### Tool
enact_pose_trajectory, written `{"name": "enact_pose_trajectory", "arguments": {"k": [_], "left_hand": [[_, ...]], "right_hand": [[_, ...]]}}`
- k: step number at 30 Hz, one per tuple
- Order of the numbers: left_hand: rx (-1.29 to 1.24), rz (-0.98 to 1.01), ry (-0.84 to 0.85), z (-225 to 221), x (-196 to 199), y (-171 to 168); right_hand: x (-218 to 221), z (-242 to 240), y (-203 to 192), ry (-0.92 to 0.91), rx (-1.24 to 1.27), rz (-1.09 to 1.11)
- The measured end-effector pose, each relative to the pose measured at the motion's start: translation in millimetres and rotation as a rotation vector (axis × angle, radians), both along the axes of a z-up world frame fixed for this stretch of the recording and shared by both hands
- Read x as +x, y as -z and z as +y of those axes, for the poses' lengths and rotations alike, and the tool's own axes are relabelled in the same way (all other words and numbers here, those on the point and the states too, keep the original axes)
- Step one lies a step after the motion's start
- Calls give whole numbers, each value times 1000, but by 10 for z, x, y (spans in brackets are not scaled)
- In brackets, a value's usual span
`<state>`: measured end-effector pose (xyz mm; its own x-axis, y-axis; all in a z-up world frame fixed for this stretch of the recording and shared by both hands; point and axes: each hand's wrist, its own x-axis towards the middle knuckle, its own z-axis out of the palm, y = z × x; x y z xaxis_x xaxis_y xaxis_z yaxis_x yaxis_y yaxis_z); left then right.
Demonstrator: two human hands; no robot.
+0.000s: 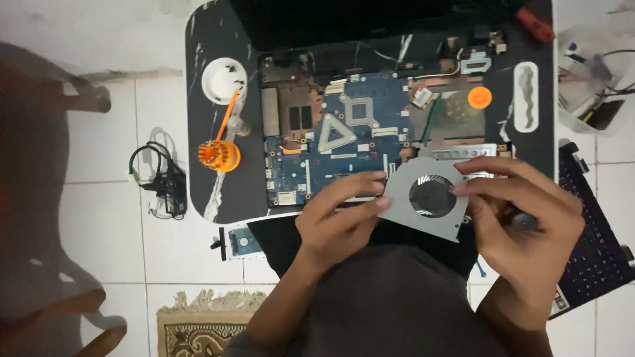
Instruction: Disassembling a laptop motherboard by removing the cooling fan and disconnecting various ribbon cables and connectors.
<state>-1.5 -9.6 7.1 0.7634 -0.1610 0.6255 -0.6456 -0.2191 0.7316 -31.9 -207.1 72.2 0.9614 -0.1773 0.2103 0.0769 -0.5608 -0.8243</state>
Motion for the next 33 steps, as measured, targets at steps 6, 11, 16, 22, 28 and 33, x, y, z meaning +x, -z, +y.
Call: {"name": "enact_pose_trajectory", "arguments": {"k": [6, 11, 16, 22, 28, 33], "left_hand": [[-17, -98, 133, -111, 23, 124], [9, 242, 208, -250, -13, 66], [-354, 825, 296, -453, -133, 363], [-324, 740, 135, -263, 41, 500], [-277, 854, 67, -2, 271, 536], [-113, 772, 107, -97, 361, 494]], "right_hand": [[-127, -156, 126, 46, 53, 2], [-315, -368, 382, 92, 73, 89], [-386, -528, 635, 143, 186, 182], [-438, -1040, 662, 327, 336, 227], [-276, -1411, 598, 220, 501, 87], [184, -1417, 673, 243, -4, 6]]}}
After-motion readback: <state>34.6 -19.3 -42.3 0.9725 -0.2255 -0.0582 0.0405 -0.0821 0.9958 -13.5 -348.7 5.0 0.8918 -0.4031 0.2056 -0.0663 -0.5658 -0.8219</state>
